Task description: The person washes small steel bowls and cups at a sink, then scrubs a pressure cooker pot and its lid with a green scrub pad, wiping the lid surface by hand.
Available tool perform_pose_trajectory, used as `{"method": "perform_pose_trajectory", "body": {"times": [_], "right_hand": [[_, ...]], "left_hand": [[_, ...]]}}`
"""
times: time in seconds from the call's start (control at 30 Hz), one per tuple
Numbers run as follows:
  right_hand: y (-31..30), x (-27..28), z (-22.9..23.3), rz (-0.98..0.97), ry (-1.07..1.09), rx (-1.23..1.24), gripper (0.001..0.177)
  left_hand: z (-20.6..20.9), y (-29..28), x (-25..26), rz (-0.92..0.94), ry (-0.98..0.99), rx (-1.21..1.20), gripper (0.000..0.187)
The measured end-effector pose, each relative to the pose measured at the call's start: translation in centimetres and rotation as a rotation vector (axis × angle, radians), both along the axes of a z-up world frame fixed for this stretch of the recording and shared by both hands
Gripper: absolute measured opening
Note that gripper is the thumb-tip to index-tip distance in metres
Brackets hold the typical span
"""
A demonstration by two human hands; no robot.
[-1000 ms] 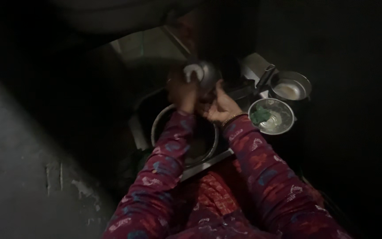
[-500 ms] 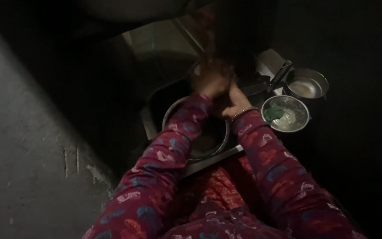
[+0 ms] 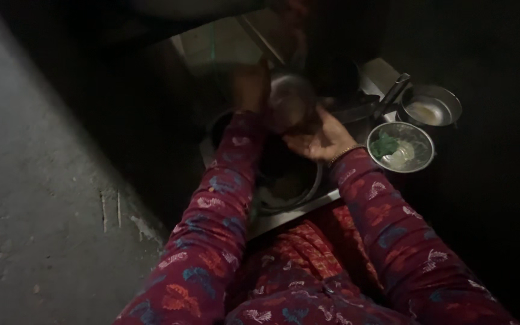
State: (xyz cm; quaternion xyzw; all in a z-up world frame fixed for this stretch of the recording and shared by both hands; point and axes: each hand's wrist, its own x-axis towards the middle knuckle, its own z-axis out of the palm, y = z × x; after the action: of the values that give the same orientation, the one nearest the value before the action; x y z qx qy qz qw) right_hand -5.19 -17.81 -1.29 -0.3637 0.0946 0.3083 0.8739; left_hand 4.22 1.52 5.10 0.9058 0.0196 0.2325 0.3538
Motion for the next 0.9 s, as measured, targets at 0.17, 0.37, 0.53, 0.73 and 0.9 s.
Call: {"method": "perform_pose_trajectory", "body": {"times": [0.17, 0.37, 0.53, 0.73, 0.9], "right_hand": [[0.7, 0.1, 4.0, -0.098, 0.096, -0.039, 0.092], [0.1, -0.9, 7.1, -0.071, -0.061, -0.305, 0.053], [1.6, -2.3, 5.1, -0.206, -0.246, -0.196, 0.039], [0.6, -1.9, 4.6, -0.387, -0.145, -0.254, 0.029], [0.6, -3.4, 5.2, -0.343, -0.262, -0.127, 0.048]], "left_hand": [[1.2, 0.0, -4.0, -0.291, -0.206, -0.005, 0.034], [-1.4, -0.1, -4.2, -0.548, -0.078, 0.155, 0.033], [-1.7, -1.8, 0.8, -0.403, 0.403, 0.351, 0.033], [-2.2, -6.4, 1.3, -0.731, 0.533, 0.296, 0.033], [-1.8, -6.3, 2.1, -0.631, 0.61, 0.555, 0.033]]}}
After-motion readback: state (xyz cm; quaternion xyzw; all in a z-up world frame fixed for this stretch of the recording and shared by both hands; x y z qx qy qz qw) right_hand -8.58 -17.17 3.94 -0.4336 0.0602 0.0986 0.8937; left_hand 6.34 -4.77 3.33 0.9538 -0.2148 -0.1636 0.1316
